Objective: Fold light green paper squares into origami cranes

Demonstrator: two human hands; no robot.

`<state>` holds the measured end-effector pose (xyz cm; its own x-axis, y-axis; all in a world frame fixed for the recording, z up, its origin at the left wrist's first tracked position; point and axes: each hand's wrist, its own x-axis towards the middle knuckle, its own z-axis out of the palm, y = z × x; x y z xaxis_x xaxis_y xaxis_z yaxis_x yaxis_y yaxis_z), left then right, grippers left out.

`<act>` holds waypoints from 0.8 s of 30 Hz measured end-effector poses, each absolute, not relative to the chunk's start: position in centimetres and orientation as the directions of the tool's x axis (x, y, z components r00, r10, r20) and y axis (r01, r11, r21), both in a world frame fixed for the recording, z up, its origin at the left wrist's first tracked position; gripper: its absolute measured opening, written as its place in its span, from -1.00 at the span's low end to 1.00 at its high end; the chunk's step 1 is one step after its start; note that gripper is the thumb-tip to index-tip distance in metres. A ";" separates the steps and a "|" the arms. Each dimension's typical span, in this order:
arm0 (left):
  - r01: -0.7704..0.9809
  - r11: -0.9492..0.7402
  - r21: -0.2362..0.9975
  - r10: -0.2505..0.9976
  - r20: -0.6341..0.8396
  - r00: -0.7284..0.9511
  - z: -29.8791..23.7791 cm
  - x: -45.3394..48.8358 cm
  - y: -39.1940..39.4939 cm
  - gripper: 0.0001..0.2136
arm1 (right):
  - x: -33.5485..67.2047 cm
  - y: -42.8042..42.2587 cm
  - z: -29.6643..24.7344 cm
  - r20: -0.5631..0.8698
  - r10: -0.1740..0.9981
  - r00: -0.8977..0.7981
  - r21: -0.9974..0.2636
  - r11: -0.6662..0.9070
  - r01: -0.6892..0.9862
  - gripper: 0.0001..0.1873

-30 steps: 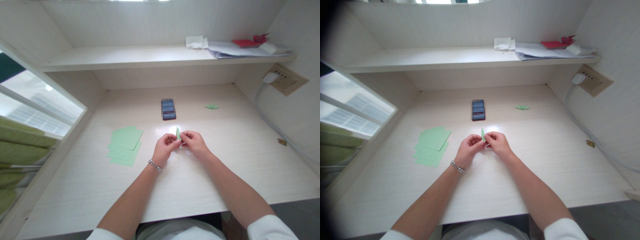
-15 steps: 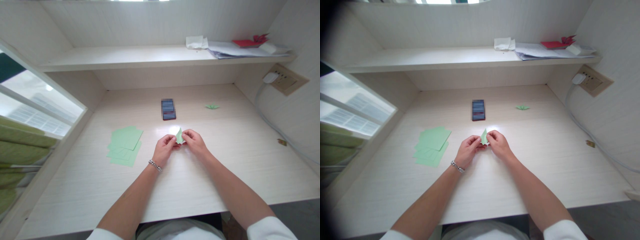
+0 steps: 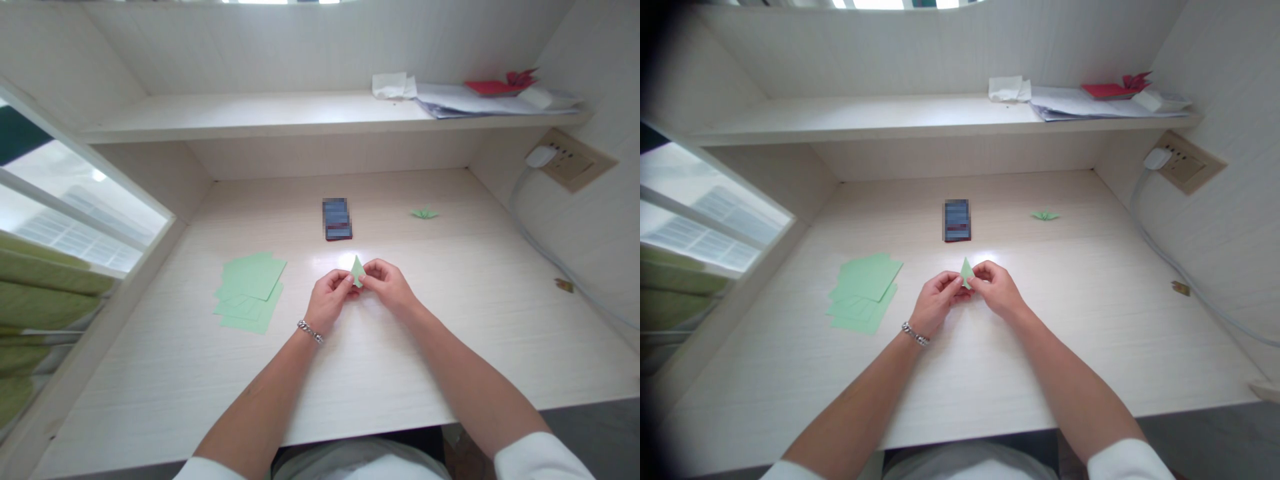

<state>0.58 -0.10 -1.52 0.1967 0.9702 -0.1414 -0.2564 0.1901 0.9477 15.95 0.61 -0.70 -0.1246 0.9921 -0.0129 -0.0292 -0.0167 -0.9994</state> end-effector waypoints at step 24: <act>-0.257 0.128 0.958 0.990 -0.107 0.094 -1.6 0.3 0.1 -0.57 | 15.7 0.4 -0.5 -0.056 0.997 -0.055 -0.987 -0.064 -0.147 -0.54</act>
